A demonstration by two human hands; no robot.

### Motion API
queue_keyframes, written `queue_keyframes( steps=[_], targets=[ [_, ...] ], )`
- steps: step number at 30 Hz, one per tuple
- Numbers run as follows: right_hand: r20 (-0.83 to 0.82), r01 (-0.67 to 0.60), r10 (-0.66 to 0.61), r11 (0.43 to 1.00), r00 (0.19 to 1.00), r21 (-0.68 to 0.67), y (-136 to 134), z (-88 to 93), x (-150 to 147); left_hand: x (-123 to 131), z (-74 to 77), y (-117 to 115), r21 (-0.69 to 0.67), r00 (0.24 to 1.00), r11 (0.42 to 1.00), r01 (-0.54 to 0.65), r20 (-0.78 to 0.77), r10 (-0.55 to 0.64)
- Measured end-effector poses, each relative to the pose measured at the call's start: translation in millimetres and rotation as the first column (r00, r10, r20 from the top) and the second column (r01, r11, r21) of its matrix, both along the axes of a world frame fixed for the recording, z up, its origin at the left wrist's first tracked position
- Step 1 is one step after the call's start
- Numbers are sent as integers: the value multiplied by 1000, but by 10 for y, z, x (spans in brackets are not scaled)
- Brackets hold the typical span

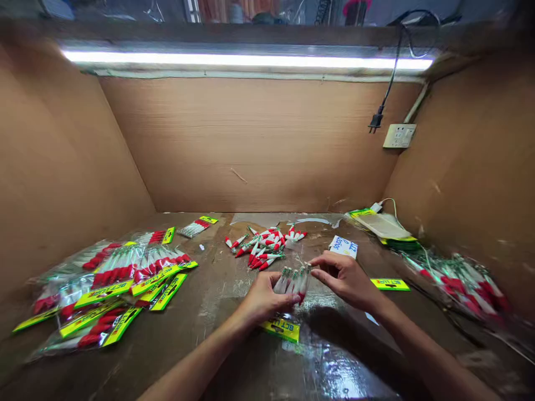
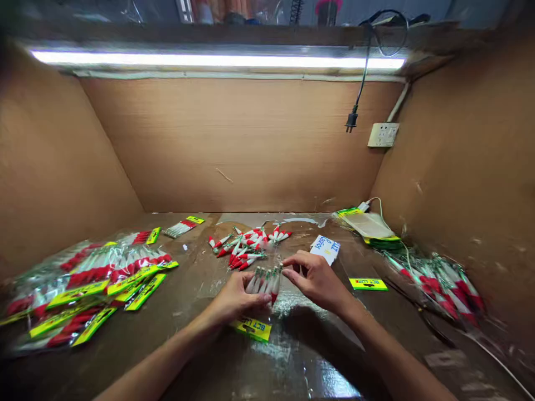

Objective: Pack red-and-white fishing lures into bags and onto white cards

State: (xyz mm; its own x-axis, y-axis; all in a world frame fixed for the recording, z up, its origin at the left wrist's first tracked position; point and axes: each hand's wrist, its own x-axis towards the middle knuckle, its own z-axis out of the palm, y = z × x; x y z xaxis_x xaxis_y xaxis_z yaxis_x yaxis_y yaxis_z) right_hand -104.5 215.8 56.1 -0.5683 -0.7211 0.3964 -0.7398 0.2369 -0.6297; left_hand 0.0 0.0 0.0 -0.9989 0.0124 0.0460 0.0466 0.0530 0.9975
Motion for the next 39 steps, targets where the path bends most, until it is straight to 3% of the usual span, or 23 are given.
queue_keyframes(
  steps=[10,15,20,25,32,39],
  targets=[
    [-26,-98,97,995,995,-16,7,-1,-7,52,31,63,41,999,999,-16,43,14],
    [-257,-107,88,992,962,-63,2,-69,-37,54,31,61,108,996,992,68,51,-74],
    [-450,-132,91,989,889,-61,26,-100,-51,68,37,35,141,993,987,79,79,-90],
    [-416,-162,121,985,901,-63,25,-108,-40,66,64,54,130,994,991,45,91,-57],
    [-379,-127,150,988,913,85,-17,-114,-18,67,46,81,111,993,993,-34,119,21],
    [-273,-124,128,992,953,30,-48,-126,-18,91,176,72,32,984,999,-19,176,13]
  ],
)
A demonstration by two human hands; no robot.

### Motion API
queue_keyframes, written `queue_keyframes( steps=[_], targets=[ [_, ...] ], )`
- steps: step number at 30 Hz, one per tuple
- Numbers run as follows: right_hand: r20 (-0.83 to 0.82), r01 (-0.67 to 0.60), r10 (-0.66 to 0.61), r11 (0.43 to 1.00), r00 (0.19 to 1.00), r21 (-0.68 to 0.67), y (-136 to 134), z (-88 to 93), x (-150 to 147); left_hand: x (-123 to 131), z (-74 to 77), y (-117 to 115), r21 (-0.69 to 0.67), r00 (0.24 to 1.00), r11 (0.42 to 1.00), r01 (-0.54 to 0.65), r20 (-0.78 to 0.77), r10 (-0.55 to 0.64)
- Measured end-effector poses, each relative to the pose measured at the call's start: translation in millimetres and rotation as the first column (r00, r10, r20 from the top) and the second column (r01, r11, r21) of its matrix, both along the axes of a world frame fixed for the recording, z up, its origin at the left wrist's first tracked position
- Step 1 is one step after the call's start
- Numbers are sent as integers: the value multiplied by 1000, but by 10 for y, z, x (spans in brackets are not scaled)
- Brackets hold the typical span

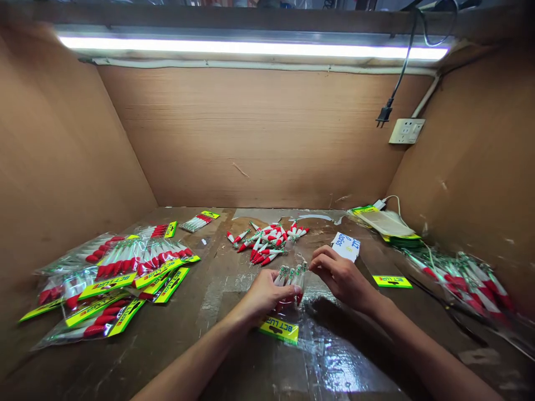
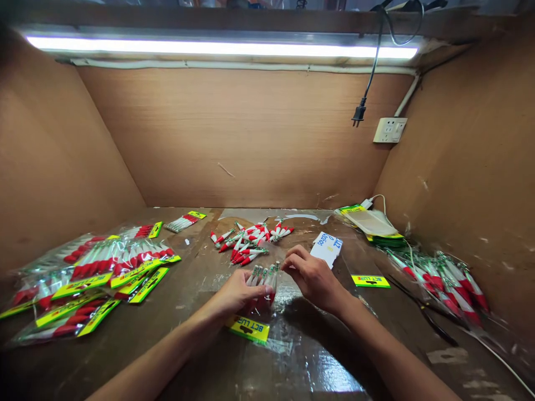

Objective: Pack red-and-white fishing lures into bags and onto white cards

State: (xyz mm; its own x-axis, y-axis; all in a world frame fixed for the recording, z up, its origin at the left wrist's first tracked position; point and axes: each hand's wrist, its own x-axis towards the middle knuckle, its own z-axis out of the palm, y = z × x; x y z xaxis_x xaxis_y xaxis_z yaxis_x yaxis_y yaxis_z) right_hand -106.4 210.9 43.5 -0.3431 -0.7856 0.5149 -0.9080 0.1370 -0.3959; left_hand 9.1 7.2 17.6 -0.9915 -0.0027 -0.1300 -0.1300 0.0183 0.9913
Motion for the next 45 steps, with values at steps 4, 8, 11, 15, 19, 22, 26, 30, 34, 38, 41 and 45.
queue_keyframes(
  steps=[4,8,11,15,19,22,26,30,34,38,41,45],
  targets=[
    [25,-54,53,998,998,26,14,4,15,-8,-44,13,-23,1000,1000,-19,2,20],
    [71,-56,49,995,996,87,21,42,60,-37,-143,-31,-6,997,998,-58,-45,58],
    [116,-47,34,993,993,111,0,34,86,-54,-207,-90,5,995,999,-54,-88,54],
    [156,-44,24,991,988,130,-20,-8,75,-46,-228,-116,17,998,1000,19,-58,-18],
    [189,-70,54,994,981,83,-11,22,49,-34,-167,-87,40,1000,999,3,-29,-2],
    [203,-103,92,994,975,43,-11,48,37,-42,-132,-77,49,995,997,-56,-81,59],
    [112,-88,90,996,990,-19,-27,7,45,-45,-132,-93,7,998,1000,-19,-56,19],
    [-113,-49,38,994,993,-99,-41,-34,87,-28,-134,-106,-1,1000,1000,23,8,-23],
    [-114,-81,75,995,991,-50,-56,-44,71,-36,-180,-141,29,999,999,40,-6,-40],
    [-70,-90,89,996,994,-19,-57,-69,-13,-71,-269,-207,85,996,993,82,-28,-80],
    [-39,-101,101,995,994,13,-44,-75,-47,-87,-291,-230,111,994,988,105,-49,-100],
    [26,-117,116,993,993,26,-26,-49,-29,-80,-267,-213,103,999,994,46,-7,-46]
  ],
)
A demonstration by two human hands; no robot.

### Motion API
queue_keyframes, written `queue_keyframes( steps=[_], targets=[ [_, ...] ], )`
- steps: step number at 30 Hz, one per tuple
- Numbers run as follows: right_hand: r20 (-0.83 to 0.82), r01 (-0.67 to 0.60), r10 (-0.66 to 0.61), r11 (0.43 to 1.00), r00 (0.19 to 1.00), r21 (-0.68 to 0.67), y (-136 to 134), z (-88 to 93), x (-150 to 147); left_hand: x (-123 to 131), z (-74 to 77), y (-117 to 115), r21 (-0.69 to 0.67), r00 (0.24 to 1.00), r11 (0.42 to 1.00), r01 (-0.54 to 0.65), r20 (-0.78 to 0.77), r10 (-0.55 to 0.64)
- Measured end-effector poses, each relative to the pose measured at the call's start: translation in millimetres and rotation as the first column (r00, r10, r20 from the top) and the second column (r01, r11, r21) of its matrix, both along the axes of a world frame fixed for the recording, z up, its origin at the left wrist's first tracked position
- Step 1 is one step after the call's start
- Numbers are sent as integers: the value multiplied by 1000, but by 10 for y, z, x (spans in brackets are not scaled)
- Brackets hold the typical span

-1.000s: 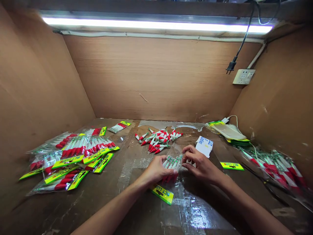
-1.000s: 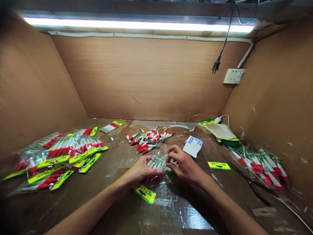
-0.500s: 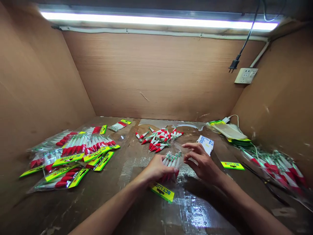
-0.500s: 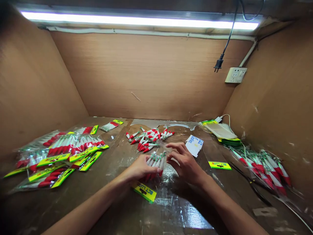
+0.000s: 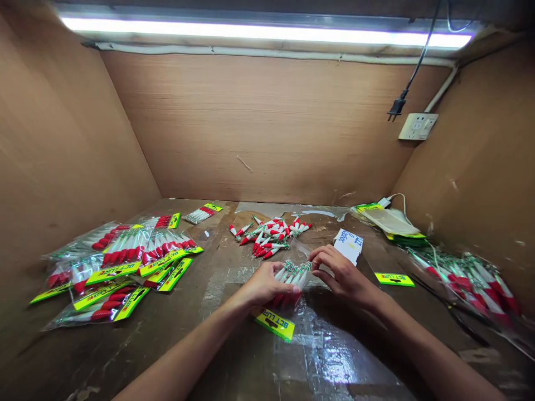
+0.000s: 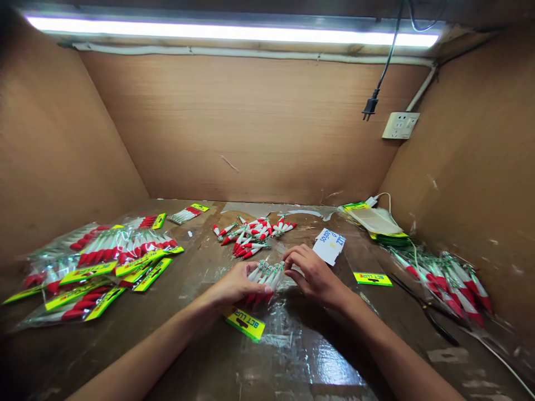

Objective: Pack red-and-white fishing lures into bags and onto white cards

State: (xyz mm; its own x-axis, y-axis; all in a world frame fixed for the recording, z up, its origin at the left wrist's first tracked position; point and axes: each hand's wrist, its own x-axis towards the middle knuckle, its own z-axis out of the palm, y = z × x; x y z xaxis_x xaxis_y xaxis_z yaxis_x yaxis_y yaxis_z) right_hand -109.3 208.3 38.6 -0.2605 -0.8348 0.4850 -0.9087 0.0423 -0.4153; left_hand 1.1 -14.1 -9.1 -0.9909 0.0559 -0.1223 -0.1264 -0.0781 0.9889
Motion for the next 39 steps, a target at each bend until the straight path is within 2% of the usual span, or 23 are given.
queue_keyframes(
  steps=[2,10,16,22,27,32,36,39],
  targets=[
    [36,-4,5,1000,999,-14,3,17,19,6,9,7,3,1000,1000,-2,3,2],
    [221,-20,37,997,974,-81,-17,-5,70,37,37,-9,37,993,993,116,-1,-116],
    [227,-9,34,994,973,-112,-9,-15,78,90,111,25,139,995,986,94,8,-96],
    [237,-22,50,993,970,-118,-7,-21,109,132,149,50,175,976,964,203,46,-214],
    [192,-45,67,992,979,-116,-20,-2,149,96,112,65,112,993,988,104,51,-110],
    [164,-46,66,991,984,-124,-35,-13,151,49,80,78,75,1000,997,-1,-20,3],
    [167,25,-7,994,986,-109,-34,-56,125,35,47,76,78,998,997,-8,-55,13],
    [151,8,9,994,989,-111,-34,-54,121,22,1,55,78,995,997,-10,-103,18]
  ],
)
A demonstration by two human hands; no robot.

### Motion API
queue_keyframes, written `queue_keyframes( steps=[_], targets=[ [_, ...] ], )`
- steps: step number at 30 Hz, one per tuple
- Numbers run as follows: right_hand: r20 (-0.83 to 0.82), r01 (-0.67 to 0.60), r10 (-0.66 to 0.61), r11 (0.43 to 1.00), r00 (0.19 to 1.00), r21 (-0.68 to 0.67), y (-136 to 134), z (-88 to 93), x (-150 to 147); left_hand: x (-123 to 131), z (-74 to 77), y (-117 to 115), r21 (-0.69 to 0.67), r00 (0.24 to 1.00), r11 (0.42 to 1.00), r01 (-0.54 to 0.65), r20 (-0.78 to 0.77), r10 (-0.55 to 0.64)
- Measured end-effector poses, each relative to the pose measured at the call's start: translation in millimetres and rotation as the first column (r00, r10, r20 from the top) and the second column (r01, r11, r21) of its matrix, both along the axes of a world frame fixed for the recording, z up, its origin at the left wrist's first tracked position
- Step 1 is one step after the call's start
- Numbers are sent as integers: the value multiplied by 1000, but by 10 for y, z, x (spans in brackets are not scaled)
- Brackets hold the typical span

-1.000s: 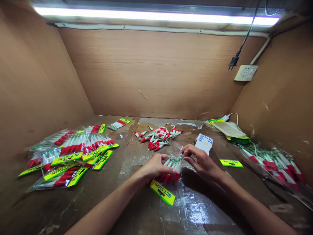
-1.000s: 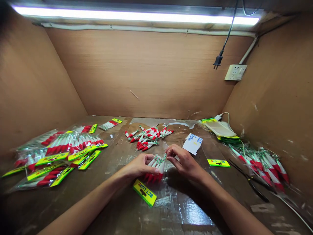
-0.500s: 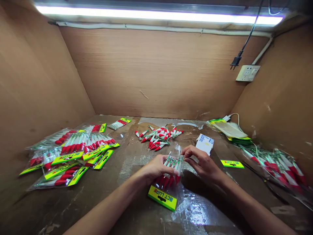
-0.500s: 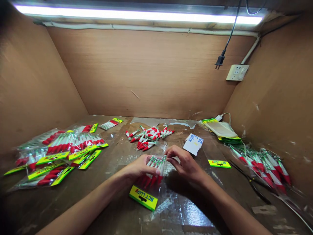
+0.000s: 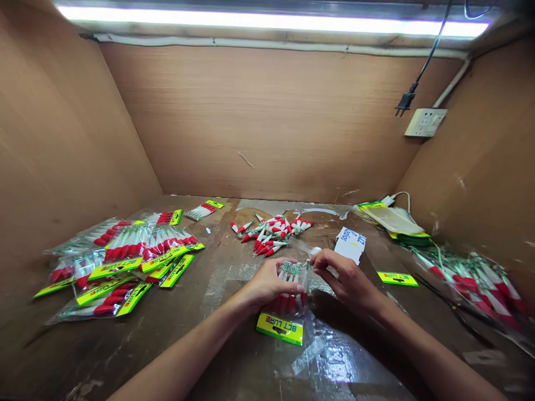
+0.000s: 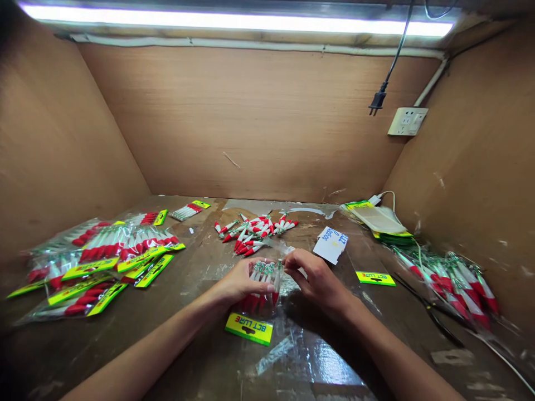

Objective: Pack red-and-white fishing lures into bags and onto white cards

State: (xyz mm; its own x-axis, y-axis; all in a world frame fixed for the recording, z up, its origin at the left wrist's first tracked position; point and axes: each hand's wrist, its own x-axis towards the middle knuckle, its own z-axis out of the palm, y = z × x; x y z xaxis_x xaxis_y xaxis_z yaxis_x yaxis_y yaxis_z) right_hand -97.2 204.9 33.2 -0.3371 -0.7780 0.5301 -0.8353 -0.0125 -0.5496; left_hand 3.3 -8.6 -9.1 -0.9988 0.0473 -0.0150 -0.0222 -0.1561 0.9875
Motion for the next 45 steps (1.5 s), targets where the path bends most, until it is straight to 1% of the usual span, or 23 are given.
queue_keyframes(
  steps=[2,5,10,13,15,18,22,27,31,35,38,42,43,44,45],
  targets=[
    [-23,-15,15,1000,1000,-17,-1,18,5,-10,-25,-15,-21,1000,1000,2,-27,-3],
    [-49,0,-1,1000,999,-28,1,45,11,-17,-34,-24,-52,1000,999,-4,-16,4],
    [-52,13,-12,1000,999,17,29,46,-1,-1,-5,-6,-20,998,998,-62,24,63],
    [-31,60,-59,997,998,42,42,41,-2,2,-7,-8,-14,999,999,-43,14,43],
    [-21,68,-67,996,998,62,40,45,-1,-5,-22,-16,-19,1000,1000,-24,-3,24],
    [-7,30,-29,994,1000,105,27,59,-5,-23,-45,-25,-39,999,999,-9,-41,7],
    [61,-14,4,987,998,160,15,88,-12,-37,-52,-25,-72,995,997,-2,-100,-5],
    [139,2,-26,986,990,169,12,88,-18,-42,-77,-22,-129,992,991,-47,-121,32],
    [163,18,-43,988,986,156,3,44,-39,-35,-67,-2,-96,995,995,-31,-101,22],
    [220,10,-40,991,975,133,5,11,-63,-4,17,29,-18,1000,1000,4,-29,-5],
    [247,11,-42,992,968,127,11,23,-69,15,62,33,18,1000,1000,19,9,-19],
    [199,-25,-1,991,980,129,17,80,-42,15,47,12,24,1000,999,23,-2,-23],
    [186,-19,-2,993,983,113,18,90,-31,12,39,5,28,1000,999,18,-15,-17],
    [182,12,-27,997,983,81,17,93,-21,9,35,-1,34,999,999,7,-31,-6],
    [197,74,-80,997,977,35,13,86,-13,6,37,-6,46,999,999,-8,-52,11]
  ],
)
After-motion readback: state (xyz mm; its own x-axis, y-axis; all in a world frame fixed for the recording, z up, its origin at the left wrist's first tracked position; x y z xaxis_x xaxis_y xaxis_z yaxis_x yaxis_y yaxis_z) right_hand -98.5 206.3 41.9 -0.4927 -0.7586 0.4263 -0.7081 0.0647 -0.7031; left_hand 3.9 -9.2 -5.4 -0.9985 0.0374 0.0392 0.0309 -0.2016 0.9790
